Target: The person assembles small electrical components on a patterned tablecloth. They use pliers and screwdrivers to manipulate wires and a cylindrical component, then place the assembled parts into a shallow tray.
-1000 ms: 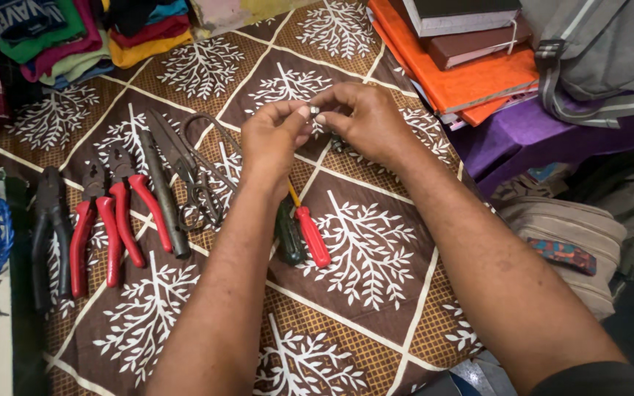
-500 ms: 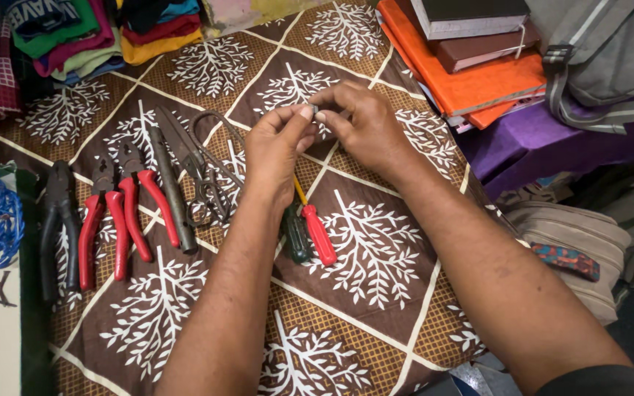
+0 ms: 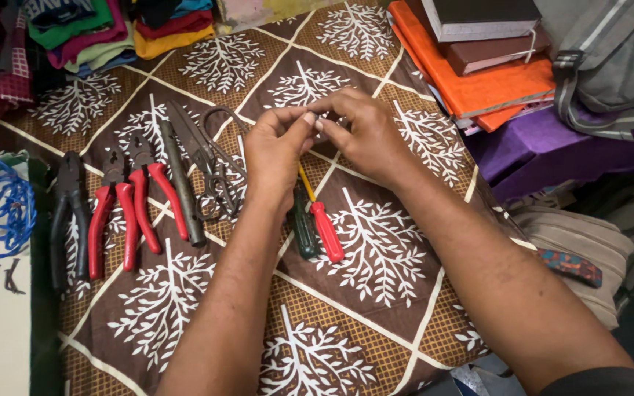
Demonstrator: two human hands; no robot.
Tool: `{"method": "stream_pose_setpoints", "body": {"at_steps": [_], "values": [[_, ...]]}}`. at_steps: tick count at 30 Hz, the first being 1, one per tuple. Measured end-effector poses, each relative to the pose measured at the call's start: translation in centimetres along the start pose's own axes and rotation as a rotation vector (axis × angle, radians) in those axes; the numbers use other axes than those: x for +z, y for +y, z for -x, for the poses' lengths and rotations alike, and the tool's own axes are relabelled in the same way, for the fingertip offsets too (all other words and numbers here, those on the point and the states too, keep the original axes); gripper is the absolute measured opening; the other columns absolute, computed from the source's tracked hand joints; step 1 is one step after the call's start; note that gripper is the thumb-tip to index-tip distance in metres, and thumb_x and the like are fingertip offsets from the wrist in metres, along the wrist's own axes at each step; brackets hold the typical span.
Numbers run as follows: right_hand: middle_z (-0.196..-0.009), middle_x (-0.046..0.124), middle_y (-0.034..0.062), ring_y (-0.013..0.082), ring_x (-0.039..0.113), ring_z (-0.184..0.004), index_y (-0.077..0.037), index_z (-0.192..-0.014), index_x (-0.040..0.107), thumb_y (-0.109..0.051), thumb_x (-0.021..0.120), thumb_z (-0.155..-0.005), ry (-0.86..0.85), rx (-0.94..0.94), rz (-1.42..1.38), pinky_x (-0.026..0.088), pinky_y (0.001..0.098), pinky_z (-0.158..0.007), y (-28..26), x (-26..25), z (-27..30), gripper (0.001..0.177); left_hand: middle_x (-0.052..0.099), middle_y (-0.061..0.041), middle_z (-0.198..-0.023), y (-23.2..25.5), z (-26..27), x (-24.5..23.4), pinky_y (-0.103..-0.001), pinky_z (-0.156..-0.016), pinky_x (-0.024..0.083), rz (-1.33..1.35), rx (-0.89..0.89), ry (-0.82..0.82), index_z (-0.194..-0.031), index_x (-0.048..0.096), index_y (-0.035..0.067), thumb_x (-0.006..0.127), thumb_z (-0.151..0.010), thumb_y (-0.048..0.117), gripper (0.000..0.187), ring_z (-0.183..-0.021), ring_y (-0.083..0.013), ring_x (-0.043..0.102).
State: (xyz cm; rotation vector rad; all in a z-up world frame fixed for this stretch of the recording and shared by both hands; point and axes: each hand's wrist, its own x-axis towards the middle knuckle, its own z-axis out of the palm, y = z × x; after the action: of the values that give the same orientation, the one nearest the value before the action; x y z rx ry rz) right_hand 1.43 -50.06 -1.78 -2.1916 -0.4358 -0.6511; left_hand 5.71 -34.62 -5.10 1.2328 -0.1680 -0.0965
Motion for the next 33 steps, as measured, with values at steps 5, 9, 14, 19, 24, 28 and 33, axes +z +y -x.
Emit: {"method": "stream_pose_setpoints", "body": {"at_steps": [5, 9, 14, 19, 24, 28, 33], "values": [[-0.107, 0.071, 0.0112, 0.0232, 0.07, -0.098, -0.003, -0.117, 0.073, -0.006, 0.075, -0.096, 0.043, -0.078, -0.011, 0.057, 0.0333, -0.079, -1.0, 0.9, 0.1, 0.021, 0.076, -0.006, -0.101, 0.3, 0.7, -1.4, -0.024, -0.076, 0.061, -0.008, 0.081, -0.051, -0.112, 0.072, -0.001, 0.07, -0.096, 0.012, 0.021, -0.085, -0.0108, 0.073], [-0.11, 0.072, 0.0118, 0.0229, 0.072, -0.1, -0.004, -0.122, 0.072, -0.006, 0.076, -0.099, 0.019, -0.141, -0.022, 0.058, 0.0334, -0.085, -3.7, 1.7, -0.1, 0.024, 0.077, -0.005, -0.096, 1.9, 1.9, -3.0, -0.024, -0.073, 0.056, -0.184, 0.207, -0.005, -0.111, 0.075, -0.002, 0.073, -0.094, 0.013, 0.023, -0.083, -0.0081, 0.069], [-0.111, 0.074, 0.0127, 0.0215, 0.073, -0.097, -0.006, -0.126, 0.074, 0.0, 0.072, -0.096, -0.057, -0.182, 0.044, 0.059, 0.0321, -0.08, -8.3, 3.8, -1.5, 0.031, 0.078, -0.005, -0.087, 6.3, 4.1, -6.7, -0.024, -0.069, 0.055, -0.373, 0.211, 0.142, -0.103, 0.078, -0.001, 0.076, -0.09, 0.014, 0.02, -0.076, -0.0074, 0.068], [-0.114, 0.074, 0.0123, 0.0201, 0.073, -0.096, -0.007, -0.128, 0.073, -0.001, 0.072, -0.098, -0.113, -0.263, -0.097, 0.06, 0.0296, -0.079, -13.0, 9.2, -3.7, 0.031, 0.078, -0.006, -0.09, 10.1, 6.1, -13.5, -0.024, -0.071, 0.056, -0.35, 0.278, 0.203, -0.106, 0.078, -0.001, 0.075, -0.092, 0.013, 0.02, -0.078, -0.0081, 0.069], [-0.105, 0.075, 0.0124, 0.0217, 0.075, -0.09, -0.007, -0.126, 0.074, -0.005, 0.073, -0.095, -0.186, -0.318, -0.156, 0.06, 0.0331, -0.078, -17.8, 17.1, -5.7, 0.031, 0.077, -0.004, -0.094, 13.9, 8.9, -22.5, -0.022, -0.071, 0.056, -0.347, 0.224, 0.279, -0.113, 0.075, -0.001, 0.07, -0.094, 0.012, 0.023, -0.077, -0.0074, 0.068], [-0.105, 0.076, 0.0138, 0.0269, 0.076, -0.093, -0.008, -0.123, 0.074, -0.006, 0.071, -0.095, -0.21, -0.437, -0.22, 0.061, 0.0386, -0.082, -21.4, 24.0, -6.3, 0.029, 0.075, -0.003, -0.09, 16.7, 11.8, -29.3, -0.022, -0.068, 0.057, -0.435, 0.134, 0.421, -0.11, 0.075, 0.001, 0.071, -0.093, 0.011, 0.02, -0.073, -0.0077, 0.067], [-0.092, 0.077, 0.0126, 0.0298, 0.075, -0.081, -0.009, -0.107, 0.074, -0.015, 0.072, -0.089, -0.3, -0.418, -0.181, 0.059, 0.0436, -0.073, -26.6, 31.2, -6.3, 0.019, 0.076, -0.004, -0.087, 19.4, 16.2, -35.3, -0.025, -0.063, 0.055, -0.632, 0.07, 0.538, -0.106, 0.076, 0.0, 0.073, -0.092, 0.009, 0.017, -0.07, -0.0085, 0.068]]}}
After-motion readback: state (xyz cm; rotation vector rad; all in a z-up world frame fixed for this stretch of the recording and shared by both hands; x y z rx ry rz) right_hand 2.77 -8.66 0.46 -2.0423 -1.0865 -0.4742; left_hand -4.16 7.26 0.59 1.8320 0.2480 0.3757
